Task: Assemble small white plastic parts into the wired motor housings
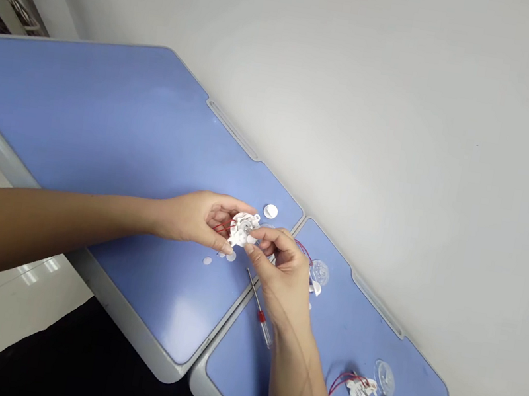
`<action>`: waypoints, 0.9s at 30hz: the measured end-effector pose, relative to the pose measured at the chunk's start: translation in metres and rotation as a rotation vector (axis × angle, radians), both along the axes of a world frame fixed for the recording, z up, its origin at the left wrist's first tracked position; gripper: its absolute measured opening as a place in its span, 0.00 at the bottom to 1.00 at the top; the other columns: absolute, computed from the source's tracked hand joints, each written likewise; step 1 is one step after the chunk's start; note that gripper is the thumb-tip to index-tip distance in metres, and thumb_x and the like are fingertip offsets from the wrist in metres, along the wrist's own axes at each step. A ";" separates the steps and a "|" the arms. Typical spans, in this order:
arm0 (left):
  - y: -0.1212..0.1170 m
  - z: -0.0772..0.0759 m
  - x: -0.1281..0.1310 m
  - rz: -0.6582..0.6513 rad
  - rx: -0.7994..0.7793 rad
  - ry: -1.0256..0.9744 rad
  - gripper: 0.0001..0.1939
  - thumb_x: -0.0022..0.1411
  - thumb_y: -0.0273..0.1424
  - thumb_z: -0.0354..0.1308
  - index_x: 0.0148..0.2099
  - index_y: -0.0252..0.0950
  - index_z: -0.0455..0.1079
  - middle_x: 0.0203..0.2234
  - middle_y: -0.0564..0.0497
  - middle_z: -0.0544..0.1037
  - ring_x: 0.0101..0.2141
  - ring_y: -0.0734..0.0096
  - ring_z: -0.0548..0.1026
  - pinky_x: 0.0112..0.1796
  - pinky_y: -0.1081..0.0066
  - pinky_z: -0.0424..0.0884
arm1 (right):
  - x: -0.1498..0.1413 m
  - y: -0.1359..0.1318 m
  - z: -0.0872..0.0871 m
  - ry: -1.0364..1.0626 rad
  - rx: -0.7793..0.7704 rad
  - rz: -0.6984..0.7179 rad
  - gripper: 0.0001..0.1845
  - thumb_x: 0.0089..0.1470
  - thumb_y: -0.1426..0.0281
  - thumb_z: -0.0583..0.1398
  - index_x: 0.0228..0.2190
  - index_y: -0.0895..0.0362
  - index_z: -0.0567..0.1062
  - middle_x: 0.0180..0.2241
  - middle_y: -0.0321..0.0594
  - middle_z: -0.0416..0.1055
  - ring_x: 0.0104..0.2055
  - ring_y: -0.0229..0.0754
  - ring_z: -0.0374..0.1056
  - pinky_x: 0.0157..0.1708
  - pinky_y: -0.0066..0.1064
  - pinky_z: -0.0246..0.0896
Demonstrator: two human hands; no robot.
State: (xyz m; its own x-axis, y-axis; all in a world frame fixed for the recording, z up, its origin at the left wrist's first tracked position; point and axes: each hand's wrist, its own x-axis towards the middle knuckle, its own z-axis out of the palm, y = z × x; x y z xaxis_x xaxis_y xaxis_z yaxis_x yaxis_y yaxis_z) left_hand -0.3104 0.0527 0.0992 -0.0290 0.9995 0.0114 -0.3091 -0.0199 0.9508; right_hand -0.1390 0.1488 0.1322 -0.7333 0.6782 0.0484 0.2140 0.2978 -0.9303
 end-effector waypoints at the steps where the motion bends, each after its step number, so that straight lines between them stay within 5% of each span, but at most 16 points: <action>1: 0.000 0.000 0.000 -0.001 -0.002 -0.001 0.35 0.44 0.22 0.70 0.56 0.33 0.65 0.38 0.46 0.77 0.39 0.65 0.77 0.43 0.59 0.73 | 0.000 0.000 0.000 0.002 -0.002 0.003 0.07 0.47 0.67 0.67 0.32 0.50 0.79 0.28 0.33 0.60 0.31 0.38 0.56 0.36 0.34 0.54; 27: 0.001 0.001 0.001 0.009 0.002 -0.046 0.35 0.44 0.17 0.68 0.56 0.33 0.64 0.38 0.47 0.76 0.36 0.70 0.77 0.40 0.64 0.74 | 0.000 -0.002 0.001 -0.048 0.042 -0.013 0.06 0.48 0.68 0.65 0.32 0.50 0.79 0.29 0.33 0.61 0.32 0.38 0.57 0.35 0.32 0.53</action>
State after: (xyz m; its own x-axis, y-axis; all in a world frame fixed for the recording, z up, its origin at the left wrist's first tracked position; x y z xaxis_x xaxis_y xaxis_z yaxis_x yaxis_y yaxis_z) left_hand -0.3091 0.0538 0.1004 -0.0387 0.9992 0.0120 -0.3528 -0.0249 0.9354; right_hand -0.1391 0.1471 0.1333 -0.7266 0.6858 0.0421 0.2622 0.3333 -0.9056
